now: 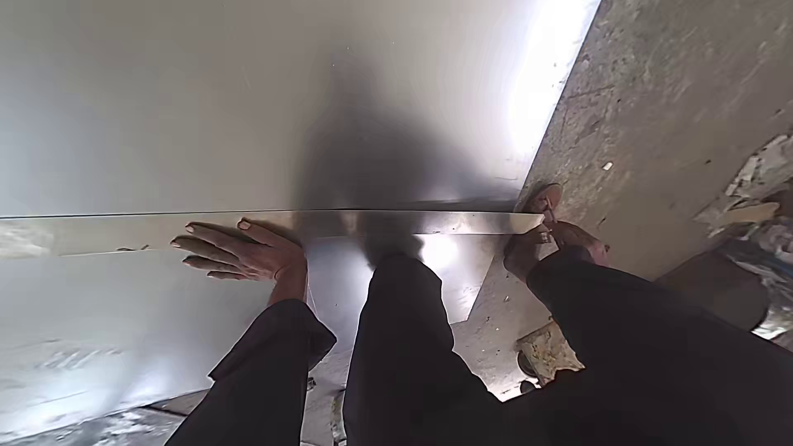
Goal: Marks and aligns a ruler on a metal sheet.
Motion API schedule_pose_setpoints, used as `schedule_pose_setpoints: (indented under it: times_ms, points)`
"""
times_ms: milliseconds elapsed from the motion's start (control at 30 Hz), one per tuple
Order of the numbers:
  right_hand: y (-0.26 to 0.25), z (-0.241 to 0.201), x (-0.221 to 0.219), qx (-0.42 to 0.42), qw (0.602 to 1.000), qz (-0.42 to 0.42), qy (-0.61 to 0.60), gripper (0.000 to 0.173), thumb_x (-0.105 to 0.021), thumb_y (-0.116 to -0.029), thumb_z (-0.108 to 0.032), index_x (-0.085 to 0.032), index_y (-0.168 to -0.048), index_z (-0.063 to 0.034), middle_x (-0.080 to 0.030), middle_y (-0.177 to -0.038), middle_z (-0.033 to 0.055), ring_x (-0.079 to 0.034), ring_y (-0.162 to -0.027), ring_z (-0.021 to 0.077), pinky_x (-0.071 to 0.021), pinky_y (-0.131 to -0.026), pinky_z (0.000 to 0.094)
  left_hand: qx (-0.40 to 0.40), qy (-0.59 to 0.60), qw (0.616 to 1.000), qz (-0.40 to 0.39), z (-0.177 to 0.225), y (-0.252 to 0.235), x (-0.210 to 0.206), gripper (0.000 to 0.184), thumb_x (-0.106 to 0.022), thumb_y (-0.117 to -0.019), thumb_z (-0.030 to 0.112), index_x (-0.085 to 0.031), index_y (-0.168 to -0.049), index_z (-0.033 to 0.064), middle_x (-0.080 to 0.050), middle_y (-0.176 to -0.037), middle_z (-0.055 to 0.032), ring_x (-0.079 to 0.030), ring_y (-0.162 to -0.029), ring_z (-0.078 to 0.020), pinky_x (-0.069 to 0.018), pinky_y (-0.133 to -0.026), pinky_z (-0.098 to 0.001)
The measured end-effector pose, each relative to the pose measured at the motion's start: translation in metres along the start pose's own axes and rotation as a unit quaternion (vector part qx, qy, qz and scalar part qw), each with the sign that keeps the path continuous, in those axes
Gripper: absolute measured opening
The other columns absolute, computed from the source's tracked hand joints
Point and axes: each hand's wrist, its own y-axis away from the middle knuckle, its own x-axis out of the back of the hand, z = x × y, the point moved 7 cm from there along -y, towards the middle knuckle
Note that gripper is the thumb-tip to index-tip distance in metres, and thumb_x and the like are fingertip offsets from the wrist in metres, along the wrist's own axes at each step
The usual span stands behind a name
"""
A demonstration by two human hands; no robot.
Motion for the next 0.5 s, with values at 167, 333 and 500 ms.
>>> schedule_pose_setpoints:
  times_ms: [167, 333, 500]
  points:
    - [0.014, 0.099, -0.049, 0.216, 0.958, 0.171, 0.082, 0.027, -0.064, -0.1009, -0.028, -0.076, -0.102, -0.0038, -0.068, -0.100, 0.0230, -0.065, -0.097, 0.0450, -0.0524, -0.082, 0.0593, -0.013, -0.014, 1.000, -0.009, 0.003, 0.000, 0.001, 0.071, -0.024, -0.1087, 0.050, -0.018, -0.166, 0.0091, -0.012, -0.173, -0.0176, -0.014, -0.158, -0.0425, -0.0175, -0.122, -0.0645]
    - [-0.041, 0.110, -0.123, 0.232, 0.966, 0.106, 0.045, 0.025, -0.051, -0.1069, -0.018, -0.072, -0.117, -0.0068, -0.069, -0.120, 0.0188, -0.071, -0.108, 0.0354, -0.0600, -0.089, 0.0498, 0.002, 0.003, 1.000, 0.013, -0.002, -0.001, -0.008, 0.070, -0.026, -0.1084, 0.054, -0.020, -0.167, 0.0164, -0.015, -0.173, -0.0145, -0.015, -0.158, -0.0390, -0.0141, -0.123, -0.0636]
    - [-0.067, 0.089, -0.119, 0.334, 0.925, 0.153, 0.093, 0.055, -0.077, -0.0893, -0.044, -0.066, -0.132, -0.0111, -0.065, -0.132, 0.0182, -0.067, -0.102, 0.0395, -0.0543, -0.081, 0.0540, 0.019, 0.001, 0.999, 0.027, -0.011, -0.004, -0.013, 0.069, -0.025, -0.1071, 0.060, -0.023, -0.166, 0.0251, -0.018, -0.173, -0.0111, -0.020, -0.158, -0.0342, -0.0161, -0.123, -0.0606]
